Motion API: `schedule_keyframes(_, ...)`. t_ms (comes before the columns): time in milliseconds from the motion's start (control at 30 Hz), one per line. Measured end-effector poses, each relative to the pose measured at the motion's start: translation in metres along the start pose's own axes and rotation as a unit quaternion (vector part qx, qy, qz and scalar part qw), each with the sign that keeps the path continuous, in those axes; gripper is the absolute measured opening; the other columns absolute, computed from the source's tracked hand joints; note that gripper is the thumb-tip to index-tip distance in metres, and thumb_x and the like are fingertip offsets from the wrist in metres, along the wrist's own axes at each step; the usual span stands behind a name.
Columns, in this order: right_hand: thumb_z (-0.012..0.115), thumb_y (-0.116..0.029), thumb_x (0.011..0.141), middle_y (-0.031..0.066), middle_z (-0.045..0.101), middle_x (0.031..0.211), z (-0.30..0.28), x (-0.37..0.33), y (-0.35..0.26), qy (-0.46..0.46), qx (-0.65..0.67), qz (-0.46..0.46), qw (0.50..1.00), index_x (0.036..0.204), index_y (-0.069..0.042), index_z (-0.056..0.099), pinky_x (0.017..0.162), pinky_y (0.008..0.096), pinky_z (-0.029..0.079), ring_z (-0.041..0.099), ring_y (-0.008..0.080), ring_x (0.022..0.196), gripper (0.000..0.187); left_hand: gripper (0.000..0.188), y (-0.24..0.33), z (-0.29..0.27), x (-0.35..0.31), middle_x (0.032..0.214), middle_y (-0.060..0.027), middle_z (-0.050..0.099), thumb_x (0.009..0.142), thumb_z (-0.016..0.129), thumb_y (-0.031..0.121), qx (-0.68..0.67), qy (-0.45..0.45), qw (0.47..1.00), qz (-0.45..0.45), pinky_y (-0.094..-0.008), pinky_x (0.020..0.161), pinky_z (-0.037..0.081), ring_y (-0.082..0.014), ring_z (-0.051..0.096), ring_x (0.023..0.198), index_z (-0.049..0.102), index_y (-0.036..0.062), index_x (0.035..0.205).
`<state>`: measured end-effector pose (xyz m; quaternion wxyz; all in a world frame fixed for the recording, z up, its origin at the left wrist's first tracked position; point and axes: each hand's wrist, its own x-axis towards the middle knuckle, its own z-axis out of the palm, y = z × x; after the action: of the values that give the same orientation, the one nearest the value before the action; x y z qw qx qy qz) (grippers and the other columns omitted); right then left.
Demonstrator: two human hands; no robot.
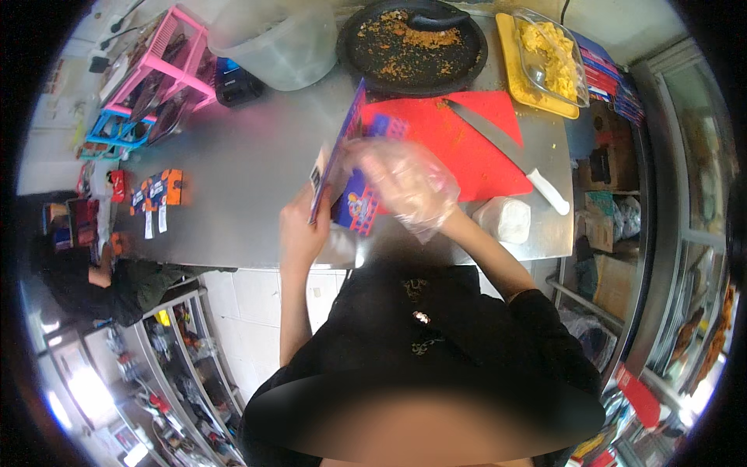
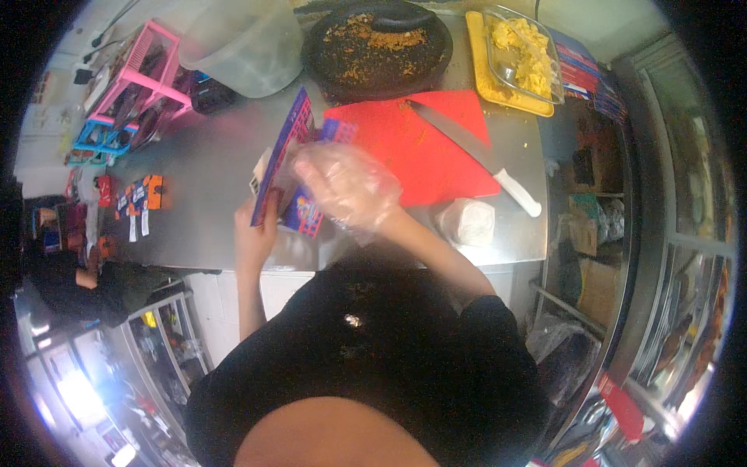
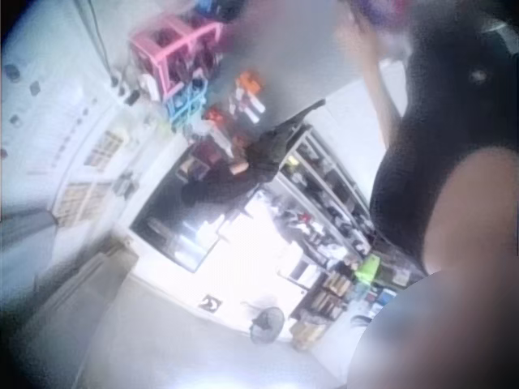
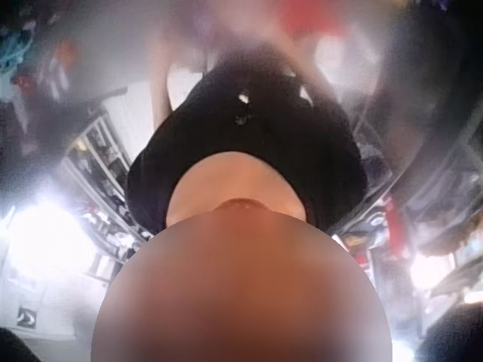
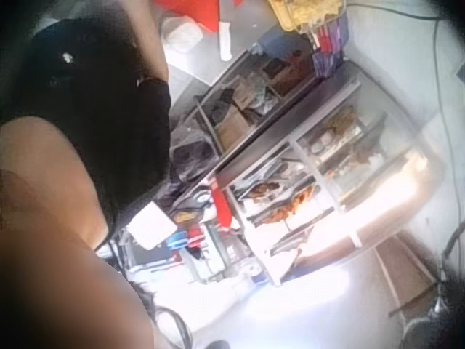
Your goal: The person assembles multiple takeout orders by placing receipts into boxes, adding steamed buns, fried chicken, and scrambled eggs, then closing the boxes. The person also wipes the countertop and handles a cutting board and knife.
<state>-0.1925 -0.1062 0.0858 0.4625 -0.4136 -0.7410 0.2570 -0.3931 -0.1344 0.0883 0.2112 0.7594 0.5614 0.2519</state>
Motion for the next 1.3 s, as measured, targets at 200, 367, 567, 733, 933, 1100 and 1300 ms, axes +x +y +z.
schedule_keyframes(200,0.057,-0.026,0.082,0.0129,0.060,0.104,0.024,-0.012,-0.014,-0.236,-0.256,0.014,0.937,0.099,-0.007,0.061,0.084,0.0419,0.046,0.055,0.0319,0.103,0.026,0.022,-0.046,-0.034,-0.009,0.071,-0.0204,0.059,0.090,0.053,0.016,-0.103,0.046,0.990,-0.083,-0.0376,0.056,0.043,-0.0340,0.057,0.059,0.059,-0.0053,0.086)
schedule_keyframes(367,0.064,-0.038,0.075,0.0158,0.059,0.105,-0.030,-0.073,-0.008,0.017,-0.504,0.158,0.849,0.122,-0.014,0.050,0.085,0.0448,0.046,0.055,0.0335,0.102,0.054,0.025,-0.079,-0.052,-0.003,0.073,-0.0238,0.058,0.090,0.053,0.016,-0.109,0.057,0.989,-0.083,-0.0389,0.061,0.044,-0.0351,0.058,0.065,0.059,-0.0081,0.089)
schedule_keyframes(567,0.062,-0.050,0.074,0.0192,0.065,0.080,-0.074,-0.150,0.030,-0.014,-0.539,0.514,0.667,0.119,-0.013,0.048,0.064,0.0441,0.051,0.065,0.0336,0.070,0.059,0.026,-0.089,-0.037,0.006,0.092,-0.0277,0.060,0.088,0.054,0.018,-0.049,0.048,0.998,0.015,-0.0454,0.072,0.046,-0.0445,0.057,0.085,0.059,-0.0075,0.095)
schedule_keyframes(733,0.065,-0.037,0.077,0.0194,0.059,0.103,-0.062,-0.111,0.012,0.249,-0.204,0.417,0.850,0.121,-0.008,0.046,0.067,0.0414,0.052,0.063,0.0301,0.081,0.055,0.028,-0.073,-0.020,0.005,0.095,-0.0245,0.061,0.088,0.055,0.020,-0.061,0.026,0.997,0.038,-0.0427,0.072,0.048,-0.0423,0.059,0.086,0.059,-0.0047,0.100)
schedule_keyframes(933,0.060,-0.040,0.080,0.0128,0.059,0.106,0.068,0.003,-0.036,0.161,0.767,0.317,0.535,0.114,-0.006,0.052,0.083,0.0395,0.048,0.058,0.0237,0.096,0.049,0.026,-0.063,-0.008,-0.009,0.090,-0.0209,0.063,0.088,0.056,0.019,-0.117,0.028,0.993,-0.001,-0.0368,0.069,0.048,-0.0327,0.062,0.080,0.060,-0.0040,0.100)
schedule_keyframes(1100,0.069,-0.029,0.072,0.0190,0.057,0.106,0.117,0.042,-0.018,-0.149,-0.016,0.151,0.977,0.109,-0.001,0.051,0.088,0.0418,0.044,0.056,0.0306,0.101,0.049,0.020,-0.103,-0.035,-0.038,0.078,-0.0135,0.064,0.090,0.056,0.014,-0.240,0.178,0.951,-0.083,-0.0271,0.065,0.046,-0.0111,0.060,0.077,0.061,-0.0046,0.097)
schedule_keyframes(1300,0.070,-0.036,0.069,0.0255,0.053,0.113,0.188,0.063,0.007,-0.290,-0.096,-0.073,0.949,0.117,0.003,0.046,0.094,0.0449,0.039,0.051,0.0389,0.108,0.066,0.021,-0.148,-0.034,-0.059,0.086,-0.0203,0.061,0.089,0.054,0.010,-0.079,0.248,0.961,-0.093,-0.0365,0.069,0.046,-0.0311,0.060,0.077,0.057,-0.0030,0.104)
